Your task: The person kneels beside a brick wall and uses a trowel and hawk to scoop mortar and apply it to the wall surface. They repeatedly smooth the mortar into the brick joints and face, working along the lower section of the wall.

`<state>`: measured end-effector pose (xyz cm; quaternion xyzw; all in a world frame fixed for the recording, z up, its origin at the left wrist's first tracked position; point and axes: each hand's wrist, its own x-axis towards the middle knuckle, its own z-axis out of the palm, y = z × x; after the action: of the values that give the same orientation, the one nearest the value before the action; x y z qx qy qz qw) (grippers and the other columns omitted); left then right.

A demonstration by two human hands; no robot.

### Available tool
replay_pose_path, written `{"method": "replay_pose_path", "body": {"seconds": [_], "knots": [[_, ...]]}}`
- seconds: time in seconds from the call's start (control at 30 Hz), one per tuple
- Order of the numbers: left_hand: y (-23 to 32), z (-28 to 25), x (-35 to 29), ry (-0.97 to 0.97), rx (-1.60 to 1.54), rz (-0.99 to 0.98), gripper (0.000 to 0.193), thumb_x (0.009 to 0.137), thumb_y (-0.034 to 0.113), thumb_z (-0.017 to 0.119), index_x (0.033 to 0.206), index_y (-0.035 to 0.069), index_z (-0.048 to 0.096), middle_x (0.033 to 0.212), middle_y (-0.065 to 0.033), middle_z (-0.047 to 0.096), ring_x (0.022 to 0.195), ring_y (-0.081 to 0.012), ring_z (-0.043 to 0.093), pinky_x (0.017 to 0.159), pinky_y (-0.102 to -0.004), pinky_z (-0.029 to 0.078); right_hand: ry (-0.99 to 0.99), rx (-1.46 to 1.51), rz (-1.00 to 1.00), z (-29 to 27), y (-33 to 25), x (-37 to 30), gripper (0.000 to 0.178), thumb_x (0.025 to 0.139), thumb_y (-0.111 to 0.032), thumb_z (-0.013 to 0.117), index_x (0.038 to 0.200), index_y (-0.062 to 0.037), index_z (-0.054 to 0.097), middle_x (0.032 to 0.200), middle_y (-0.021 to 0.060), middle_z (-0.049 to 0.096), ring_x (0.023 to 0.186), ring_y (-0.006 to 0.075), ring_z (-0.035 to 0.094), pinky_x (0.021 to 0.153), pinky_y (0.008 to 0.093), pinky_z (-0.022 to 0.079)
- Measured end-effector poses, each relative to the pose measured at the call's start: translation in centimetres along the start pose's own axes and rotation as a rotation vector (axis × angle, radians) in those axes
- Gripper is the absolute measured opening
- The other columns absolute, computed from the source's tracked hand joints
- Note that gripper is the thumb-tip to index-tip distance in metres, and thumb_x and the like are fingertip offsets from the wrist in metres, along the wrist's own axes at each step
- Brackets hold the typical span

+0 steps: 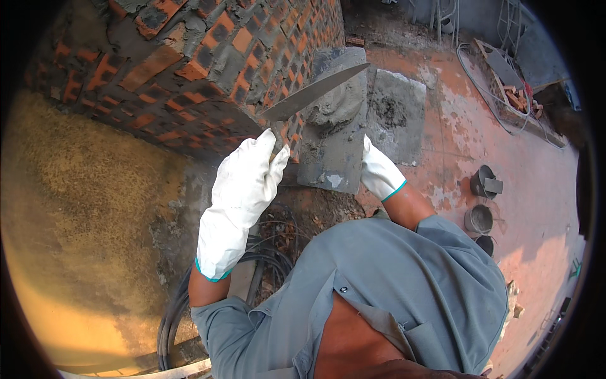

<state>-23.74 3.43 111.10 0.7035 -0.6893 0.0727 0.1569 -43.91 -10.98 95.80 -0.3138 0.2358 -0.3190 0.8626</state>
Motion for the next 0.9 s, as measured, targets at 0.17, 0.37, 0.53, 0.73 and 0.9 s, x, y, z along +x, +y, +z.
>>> {"method": "replay_pose_path", "body": {"seconds": [0.17, 0.37, 0.53, 0.73, 0.9], "knots": [[-1.7, 0.6, -0.2, -0.043, 0.191, 0.061, 0.035, 0.107, 0.034, 0.065, 0.127, 0.005, 0.064, 0.087, -0.0128, 0.068, 0.078, -0.0316, 0.071, 0.068, -0.0452, 0.057, -0.136, -0.122, -0.080, 1.0, -0.7, -0.9, 0.050, 0.112, -0.038, 0.062, 0.152, -0.0096, 0.055, 0.141, 0.0058, 0.066, 0.119, 0.0207, 0.066, 0.103, 0.0385, 0.055], [-4.4, -1.7, 0.9, 0.327, 0.471, 0.097, 0.046, 0.089, 0.024, 0.083, 0.129, 0.004, 0.071, 0.081, -0.0058, 0.067, 0.074, -0.0280, 0.070, 0.063, -0.0437, 0.054, -0.261, -0.078, -0.044, 2.5, -1.7, 0.0, 0.042, 0.110, -0.024, 0.064, 0.148, -0.0060, 0.059, 0.136, 0.0055, 0.068, 0.117, 0.0182, 0.066, 0.098, 0.0366, 0.057], [-7.0, -6.6, 3.6, 0.522, 0.597, 0.006, 0.043, 0.085, 0.021, 0.085, 0.124, 0.005, 0.075, 0.077, -0.0052, 0.068, 0.071, -0.0280, 0.070, 0.063, -0.0425, 0.056, -0.448, 0.021, 0.049, 3.6, 0.6, 0.1, 0.048, 0.112, -0.027, 0.059, 0.155, -0.0062, 0.051, 0.147, 0.0095, 0.063, 0.127, 0.0230, 0.063, 0.107, 0.0405, 0.054], [-8.8, -15.7, 6.0, 0.789, 0.747, -0.085, 0.038, 0.087, 0.020, 0.084, 0.123, 0.008, 0.076, 0.076, -0.0065, 0.069, 0.072, -0.0303, 0.070, 0.064, -0.0442, 0.055, -0.382, -0.105, -0.005, 4.2, 4.0, 1.9, 0.055, 0.110, -0.032, 0.063, 0.157, -0.0051, 0.051, 0.149, 0.0106, 0.061, 0.132, 0.0257, 0.061, 0.112, 0.0419, 0.051], [-8.5, -23.8, 7.3, 1.091, 0.695, 0.078, 0.034, 0.091, 0.015, 0.084, 0.123, 0.009, 0.076, 0.080, -0.0080, 0.069, 0.077, -0.0297, 0.070, 0.071, -0.0420, 0.056, -0.331, -0.080, 0.007, 3.9, 4.6, 3.4, 0.055, 0.110, -0.033, 0.062, 0.157, -0.0056, 0.050, 0.150, 0.0104, 0.061, 0.133, 0.0257, 0.060, 0.112, 0.0420, 0.050]]}}
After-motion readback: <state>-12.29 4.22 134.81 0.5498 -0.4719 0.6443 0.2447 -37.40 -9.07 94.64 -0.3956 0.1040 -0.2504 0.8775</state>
